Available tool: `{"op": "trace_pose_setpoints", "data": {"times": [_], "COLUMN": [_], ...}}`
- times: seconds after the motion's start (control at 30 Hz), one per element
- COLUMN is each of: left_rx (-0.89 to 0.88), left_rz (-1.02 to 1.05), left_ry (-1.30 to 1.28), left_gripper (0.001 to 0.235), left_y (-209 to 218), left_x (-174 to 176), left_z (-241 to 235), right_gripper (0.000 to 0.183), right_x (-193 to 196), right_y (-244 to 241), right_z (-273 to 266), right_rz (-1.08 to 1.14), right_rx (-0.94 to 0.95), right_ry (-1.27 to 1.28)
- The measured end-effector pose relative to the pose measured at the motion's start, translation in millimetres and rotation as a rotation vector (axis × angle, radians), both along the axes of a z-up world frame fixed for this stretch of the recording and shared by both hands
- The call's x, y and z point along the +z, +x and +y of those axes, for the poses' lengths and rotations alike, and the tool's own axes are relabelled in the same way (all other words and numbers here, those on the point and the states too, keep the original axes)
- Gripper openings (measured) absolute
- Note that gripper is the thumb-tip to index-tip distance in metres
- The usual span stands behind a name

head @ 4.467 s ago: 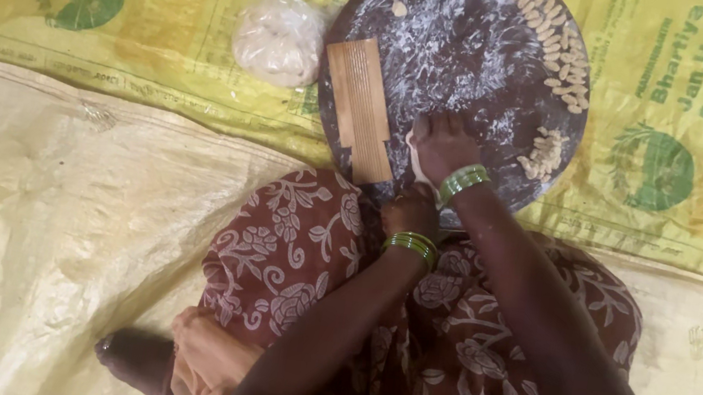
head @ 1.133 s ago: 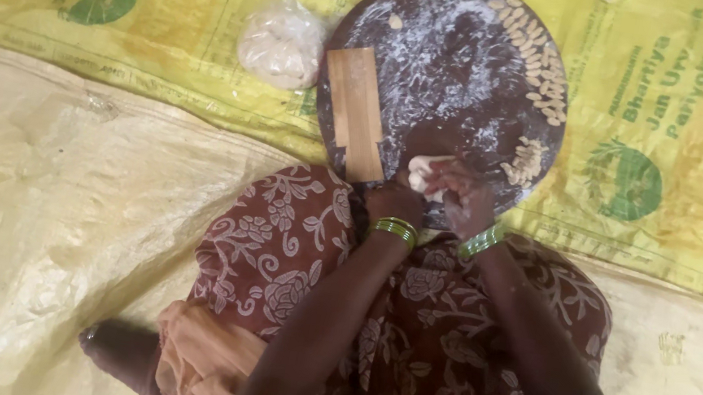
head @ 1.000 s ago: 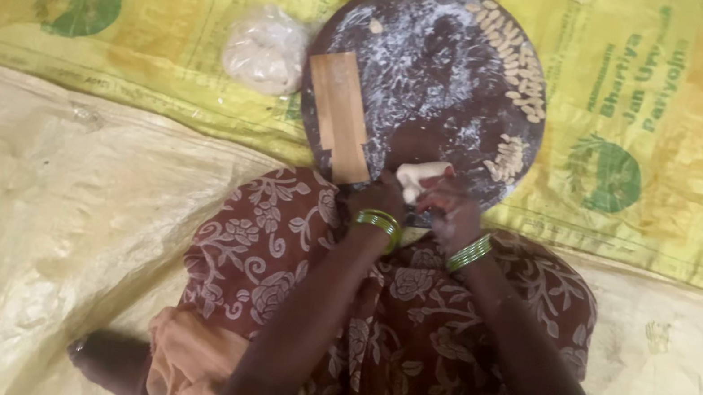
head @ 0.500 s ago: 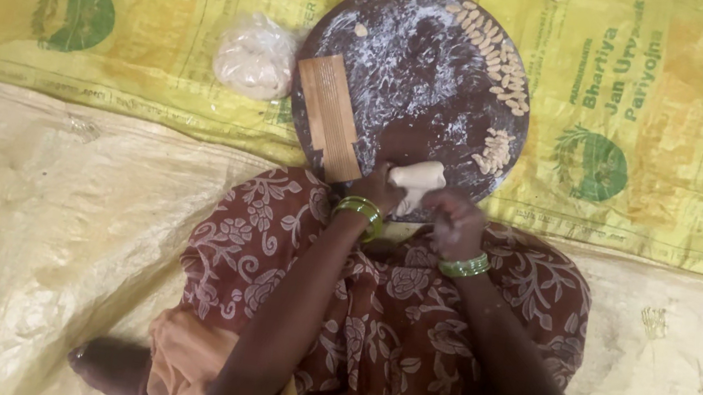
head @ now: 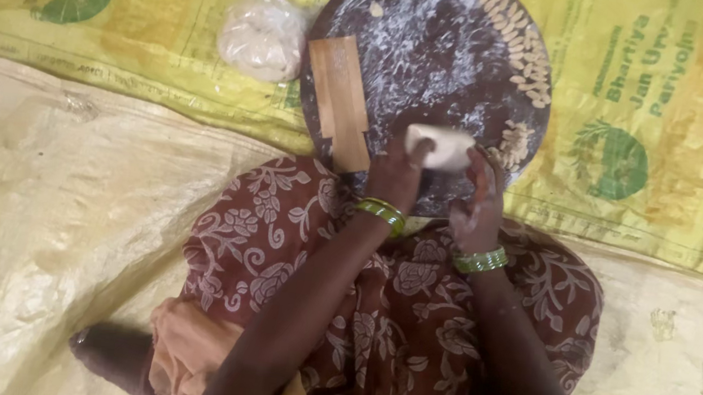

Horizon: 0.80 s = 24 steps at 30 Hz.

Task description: The person sits on the floor and kneads a ball of white dough on a dark circular board. They repeatedly pinch off small pieces of dough, roll them into small balls, and place them in a line along the edge of the board. A wooden tool rests on the board nearby.

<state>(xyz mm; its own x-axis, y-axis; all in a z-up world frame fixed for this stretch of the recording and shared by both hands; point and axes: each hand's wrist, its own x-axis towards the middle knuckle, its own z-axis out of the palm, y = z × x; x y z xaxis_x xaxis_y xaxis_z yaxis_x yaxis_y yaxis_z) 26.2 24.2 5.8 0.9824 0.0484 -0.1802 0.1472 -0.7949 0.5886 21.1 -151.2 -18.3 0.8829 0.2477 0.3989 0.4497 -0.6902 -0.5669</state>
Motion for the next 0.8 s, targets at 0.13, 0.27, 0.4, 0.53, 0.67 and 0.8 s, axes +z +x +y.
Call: {"op": "trace_pose_setpoints", "data": {"times": [0.13,0.27,0.4,0.53,0.67,0.8], "left_rx": [-0.143,-0.254,0.445,0.497,0.484,0.514], "left_rz": [-0.523,-0.004,0.221,-0.025,-0.122,-0.151], "left_ry": [0.374,-0.155,-0.971,-1.137,-1.166,-1.192], "left_gripper": [0.087,0.057,0.025,0.039,0.038,0.045], "left_y": [-18,-7,25,31,36,42], "left_x": [6,1,18,28,30,27], "left_z": [-1,26,65,76,68,67], "right_gripper": [0.090,0.092,0.080,0.062,0.038,0.033], "right_x": [5,13,27,36,29,15], "right_y": [22,14,33,68,91,125], "right_z": [0,30,80,98,106,118], "right_rz": [0.301,0.098,0.144,0.014,-0.041,0.269], "right_rx": [0.133,0.167,-0.035,0.073,0.128,0.169], "right_ry": [-0.132,-0.178,-0.586,-0.617,-0.830,-0.978]}}
